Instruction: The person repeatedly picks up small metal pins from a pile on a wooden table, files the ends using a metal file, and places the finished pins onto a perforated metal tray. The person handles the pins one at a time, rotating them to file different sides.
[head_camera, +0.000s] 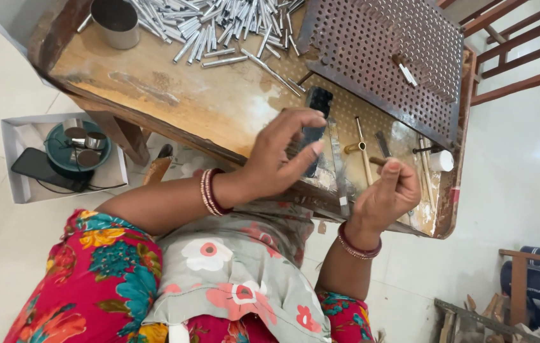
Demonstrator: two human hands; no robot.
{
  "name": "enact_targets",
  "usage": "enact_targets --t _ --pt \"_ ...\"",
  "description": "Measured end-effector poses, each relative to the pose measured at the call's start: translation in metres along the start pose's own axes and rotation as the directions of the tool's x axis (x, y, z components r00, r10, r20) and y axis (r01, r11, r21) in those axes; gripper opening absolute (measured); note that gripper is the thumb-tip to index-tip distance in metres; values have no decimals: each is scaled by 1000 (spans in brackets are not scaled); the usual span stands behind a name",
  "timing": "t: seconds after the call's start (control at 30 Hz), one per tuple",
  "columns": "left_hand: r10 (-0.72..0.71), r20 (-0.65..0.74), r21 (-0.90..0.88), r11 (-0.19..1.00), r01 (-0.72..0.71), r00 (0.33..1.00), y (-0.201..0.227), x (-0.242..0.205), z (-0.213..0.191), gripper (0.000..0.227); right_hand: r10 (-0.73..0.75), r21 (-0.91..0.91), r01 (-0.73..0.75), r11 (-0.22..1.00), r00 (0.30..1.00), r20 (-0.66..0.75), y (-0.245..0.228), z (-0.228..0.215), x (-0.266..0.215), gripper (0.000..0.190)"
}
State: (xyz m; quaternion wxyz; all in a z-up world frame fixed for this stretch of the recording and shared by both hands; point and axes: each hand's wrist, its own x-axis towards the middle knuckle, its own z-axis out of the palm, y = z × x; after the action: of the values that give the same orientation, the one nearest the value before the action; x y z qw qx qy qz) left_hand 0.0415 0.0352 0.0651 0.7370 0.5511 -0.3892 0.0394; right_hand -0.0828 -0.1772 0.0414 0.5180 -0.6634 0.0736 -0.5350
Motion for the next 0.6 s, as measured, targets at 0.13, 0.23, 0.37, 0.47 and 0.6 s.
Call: enact_targets --t 0.13,0.23,0.37,0.47,0.6 --pt "13 92 -85 996 -5 996 4 -14 28 24 22 148 -9 989 996 -85 -10 12 -35 24" --pt "-61 201 -131 987 88 978 2 -21 40 22 36 174 -21 985 996 -85 -13 17 -48 26" --pt "-68 250 -133 986 104 966 0 -26 47 23 20 166 -6 986 997 -80 -8 17 -58 29" --pt "-31 231 -115 992 59 972 1 -26 48 22 -12 163 16 987 1000 -24 -14 23 -58 30" --pt "13 203 -59 998 -1 979 2 -25 45 20 41 231 -80 970 985 167 -38 36 -48 40"
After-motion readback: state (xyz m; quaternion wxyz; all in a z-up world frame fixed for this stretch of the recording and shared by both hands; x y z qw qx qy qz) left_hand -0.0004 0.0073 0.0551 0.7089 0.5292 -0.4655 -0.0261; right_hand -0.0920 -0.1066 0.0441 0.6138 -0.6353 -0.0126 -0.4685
